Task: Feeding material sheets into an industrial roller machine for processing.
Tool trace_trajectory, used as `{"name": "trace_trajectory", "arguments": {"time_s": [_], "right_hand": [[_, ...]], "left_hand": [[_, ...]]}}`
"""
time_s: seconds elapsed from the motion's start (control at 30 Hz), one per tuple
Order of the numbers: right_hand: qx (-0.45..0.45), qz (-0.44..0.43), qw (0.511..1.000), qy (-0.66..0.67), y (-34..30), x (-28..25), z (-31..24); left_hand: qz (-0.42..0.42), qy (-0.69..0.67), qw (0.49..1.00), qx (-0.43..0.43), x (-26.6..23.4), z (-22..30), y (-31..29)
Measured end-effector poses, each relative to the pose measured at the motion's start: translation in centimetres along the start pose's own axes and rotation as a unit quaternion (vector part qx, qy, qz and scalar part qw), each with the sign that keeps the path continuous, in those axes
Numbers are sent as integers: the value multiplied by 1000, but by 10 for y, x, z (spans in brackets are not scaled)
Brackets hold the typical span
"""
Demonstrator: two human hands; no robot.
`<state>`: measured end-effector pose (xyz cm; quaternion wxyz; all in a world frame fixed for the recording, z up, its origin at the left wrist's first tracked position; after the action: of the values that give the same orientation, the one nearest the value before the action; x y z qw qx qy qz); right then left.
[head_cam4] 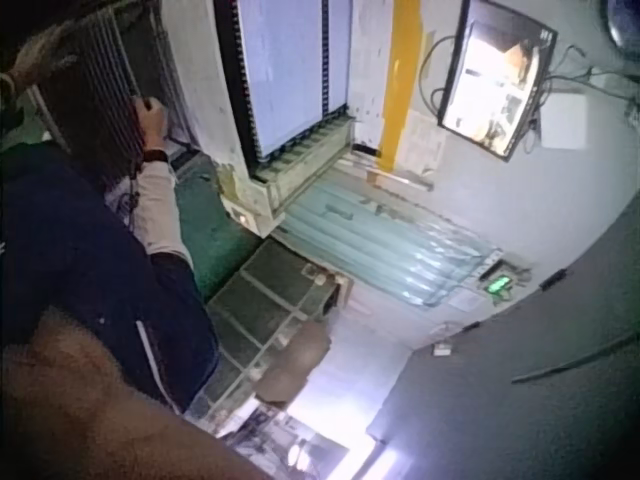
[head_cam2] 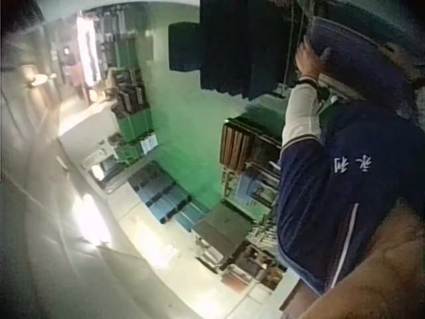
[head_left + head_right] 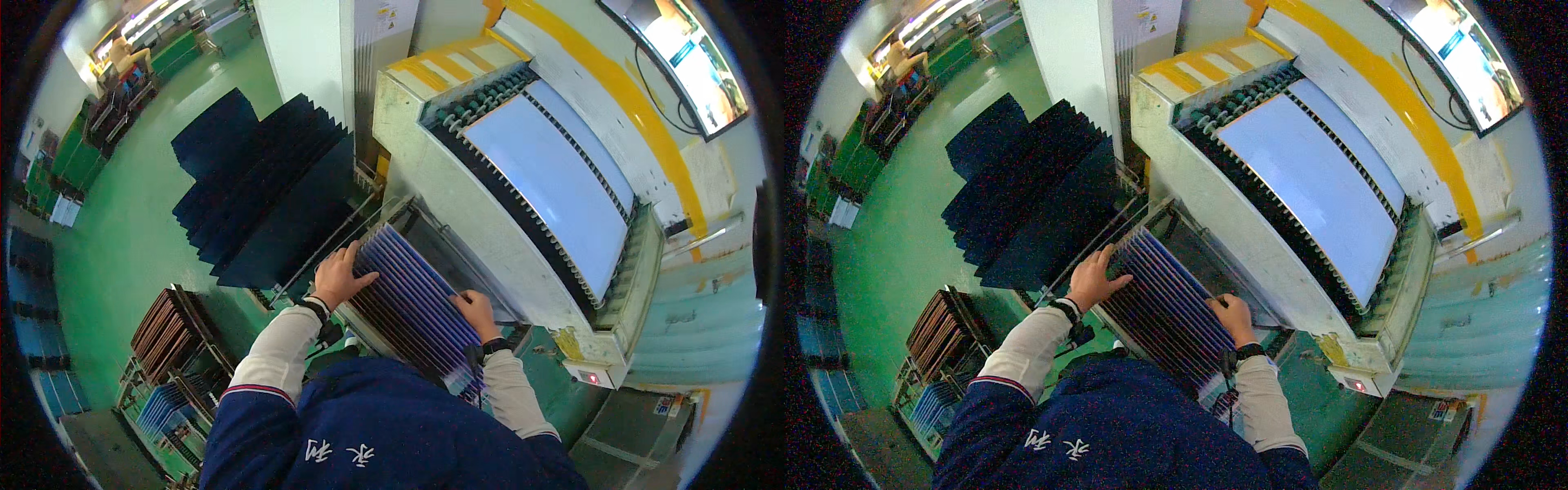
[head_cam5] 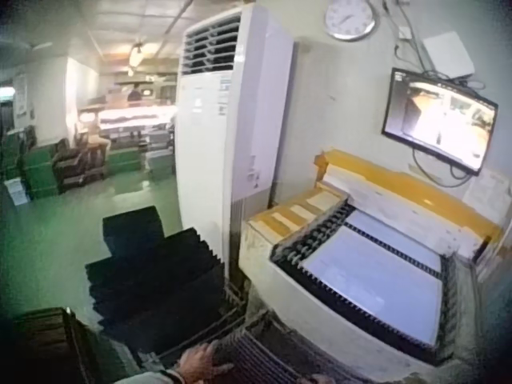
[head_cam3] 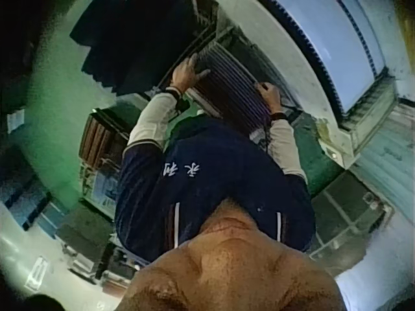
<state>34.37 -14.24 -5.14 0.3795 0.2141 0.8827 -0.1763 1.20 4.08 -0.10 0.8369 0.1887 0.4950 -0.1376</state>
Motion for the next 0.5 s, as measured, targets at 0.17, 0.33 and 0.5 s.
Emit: {"name": "trace_trajectory", "arguments": {"time_s": [0.17,0.33,0.5], "right_hand": [[-31,0,997,-69,3,9,8],[-92,25,984,-151,-1,13,15],[-108,37,976,-183,-9,3,-12]], "left_hand": [[14,-15,1000,0,-4,-1,-2],[-5,-22,1000,-10,-9,4,0],[-22,-41,999,-26,-12,-4,-4]]}}
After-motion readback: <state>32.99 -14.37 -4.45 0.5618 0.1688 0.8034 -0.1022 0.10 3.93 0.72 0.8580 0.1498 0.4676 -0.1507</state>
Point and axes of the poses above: each hand's wrist, its own y-axis towards the middle knuckle, its own x-axis out of the palm, z = x × y, the point moved 5 cm from there along y, towards the middle knuckle, and after that the axes turned 10 degrees about z, right-handed, at the moved point
